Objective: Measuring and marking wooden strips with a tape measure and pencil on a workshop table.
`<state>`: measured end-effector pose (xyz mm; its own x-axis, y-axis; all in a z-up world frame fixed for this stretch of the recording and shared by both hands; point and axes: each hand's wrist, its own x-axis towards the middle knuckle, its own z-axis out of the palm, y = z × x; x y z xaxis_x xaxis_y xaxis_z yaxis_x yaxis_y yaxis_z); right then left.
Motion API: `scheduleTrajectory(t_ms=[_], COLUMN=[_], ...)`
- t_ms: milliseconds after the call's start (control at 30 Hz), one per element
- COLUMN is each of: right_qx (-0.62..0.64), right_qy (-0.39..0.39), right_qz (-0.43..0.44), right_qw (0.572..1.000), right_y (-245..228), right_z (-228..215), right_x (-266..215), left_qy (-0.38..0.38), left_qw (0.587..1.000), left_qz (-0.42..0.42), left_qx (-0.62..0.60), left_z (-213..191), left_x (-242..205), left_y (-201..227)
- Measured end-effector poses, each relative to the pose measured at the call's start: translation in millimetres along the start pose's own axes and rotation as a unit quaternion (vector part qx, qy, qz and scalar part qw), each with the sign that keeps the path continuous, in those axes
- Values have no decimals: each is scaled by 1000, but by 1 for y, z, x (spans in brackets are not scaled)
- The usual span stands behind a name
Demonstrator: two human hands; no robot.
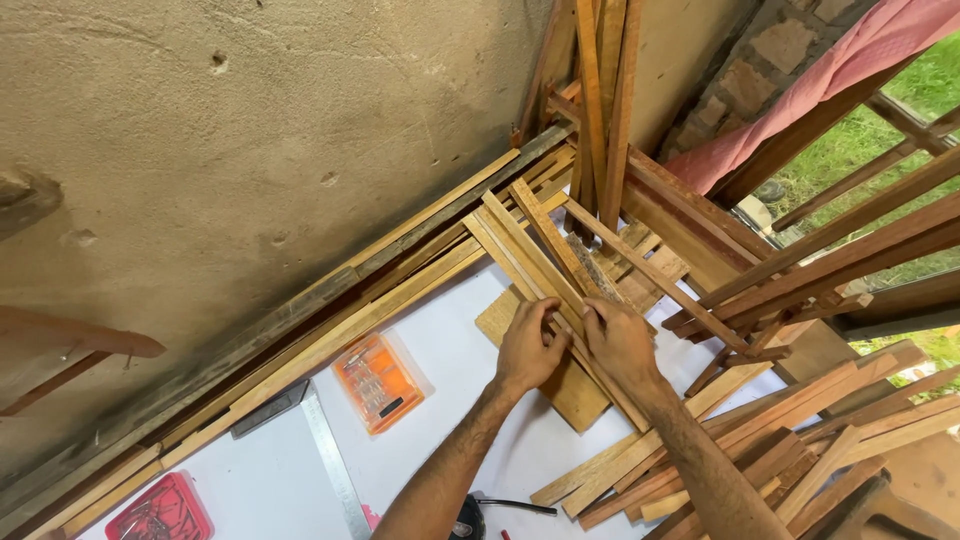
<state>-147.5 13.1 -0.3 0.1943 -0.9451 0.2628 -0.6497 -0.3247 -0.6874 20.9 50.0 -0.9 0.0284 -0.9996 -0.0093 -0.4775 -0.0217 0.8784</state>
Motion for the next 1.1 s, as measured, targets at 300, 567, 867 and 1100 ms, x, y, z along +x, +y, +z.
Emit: scheduleTrajectory(t_ms=[300, 567, 867, 1100], right_qx=[64, 14, -13, -47], right_qy=[-13, 36, 38, 43], right_qz=[-9, -6, -11, -34], right_qw=[998, 999, 999, 997], right_y=[-32, -15, 2, 16], right_z=[-9, -4, 0, 2], right_x=[-1, -8, -10, -2], left_qy=[12, 14, -39, -42], left_qw=[983, 988, 917, 917], left_qz=[-77, 30, 153, 170], left_qx=[-168, 151, 366, 359], left_z=[13, -16, -16, -11], left_x=[28, 23, 28, 38], left_y=[-33, -7, 9, -15])
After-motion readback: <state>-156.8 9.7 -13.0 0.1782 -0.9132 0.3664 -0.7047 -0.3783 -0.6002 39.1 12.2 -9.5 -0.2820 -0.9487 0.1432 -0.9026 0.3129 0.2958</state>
